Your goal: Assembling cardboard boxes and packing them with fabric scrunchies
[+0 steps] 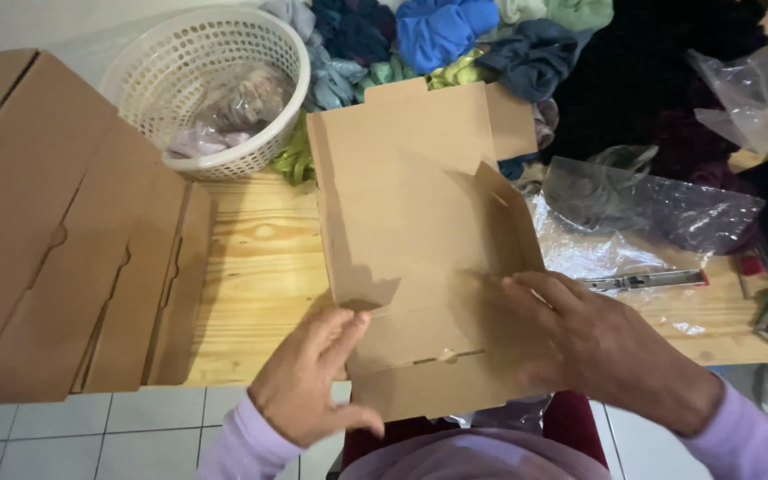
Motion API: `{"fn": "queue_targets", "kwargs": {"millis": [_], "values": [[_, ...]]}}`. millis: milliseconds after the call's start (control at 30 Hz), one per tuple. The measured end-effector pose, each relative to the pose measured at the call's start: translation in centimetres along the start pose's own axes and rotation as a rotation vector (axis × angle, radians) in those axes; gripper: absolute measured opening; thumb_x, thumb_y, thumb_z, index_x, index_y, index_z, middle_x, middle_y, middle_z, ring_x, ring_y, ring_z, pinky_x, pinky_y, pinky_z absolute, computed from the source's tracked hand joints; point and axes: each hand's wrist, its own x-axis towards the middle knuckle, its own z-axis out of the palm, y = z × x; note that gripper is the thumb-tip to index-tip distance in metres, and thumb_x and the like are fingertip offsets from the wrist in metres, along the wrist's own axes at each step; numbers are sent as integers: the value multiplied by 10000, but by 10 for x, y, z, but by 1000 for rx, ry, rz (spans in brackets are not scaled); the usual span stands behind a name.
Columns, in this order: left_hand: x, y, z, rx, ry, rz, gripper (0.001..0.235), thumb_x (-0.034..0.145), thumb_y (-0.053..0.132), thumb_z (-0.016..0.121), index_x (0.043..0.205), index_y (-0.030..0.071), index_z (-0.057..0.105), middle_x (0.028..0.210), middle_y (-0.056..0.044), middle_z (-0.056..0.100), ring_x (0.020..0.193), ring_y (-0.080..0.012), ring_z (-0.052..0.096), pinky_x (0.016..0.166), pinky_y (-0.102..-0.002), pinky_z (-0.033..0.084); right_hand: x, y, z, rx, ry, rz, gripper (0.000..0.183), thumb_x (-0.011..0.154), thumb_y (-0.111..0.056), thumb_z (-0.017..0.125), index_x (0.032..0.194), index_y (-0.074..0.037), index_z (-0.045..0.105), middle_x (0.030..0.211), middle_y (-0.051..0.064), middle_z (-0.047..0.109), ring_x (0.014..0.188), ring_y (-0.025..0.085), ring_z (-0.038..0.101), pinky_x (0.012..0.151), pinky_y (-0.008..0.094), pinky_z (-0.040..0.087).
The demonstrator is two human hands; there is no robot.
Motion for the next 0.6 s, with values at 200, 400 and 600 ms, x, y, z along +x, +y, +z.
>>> {"fn": "queue_targets", "kwargs": {"millis": [200, 400, 600], "values": [[-19, 24, 6, 129, -149, 33, 1558, 399, 989, 910, 1521, 34, 406, 1595, -402, 184, 1459, -564, 300, 1148, -645, 337, -26, 10, 19, -428, -91, -147, 1890, 281, -1230, 890, 1578, -28, 225, 1725, 143, 149, 1496, 297, 245, 1204, 408, 221], [-5, 25, 11, 108, 62, 9, 240, 851, 141, 778, 796, -35, 624, 1510, -389, 360, 1298, -549, 543, 1141, -612, 455, -8, 6, -4, -140, -57, -120, 729, 877, -457, 692, 1431, -32, 483, 1513, 226, 508, 1297, 302, 598, 792, 386, 634], [21, 1, -3, -19, -28, -348, 361, 988, 471, 589, 1050, 116, 616, 848, -77, 731, 683, -243, 723, 614, -409, 627, 21, 24, -8, 104, 45, 12, 363, 906, -424, 679, 1138, -147, 714, 689, 25, 782, 497, 192, 744, 421, 347, 589]]}}
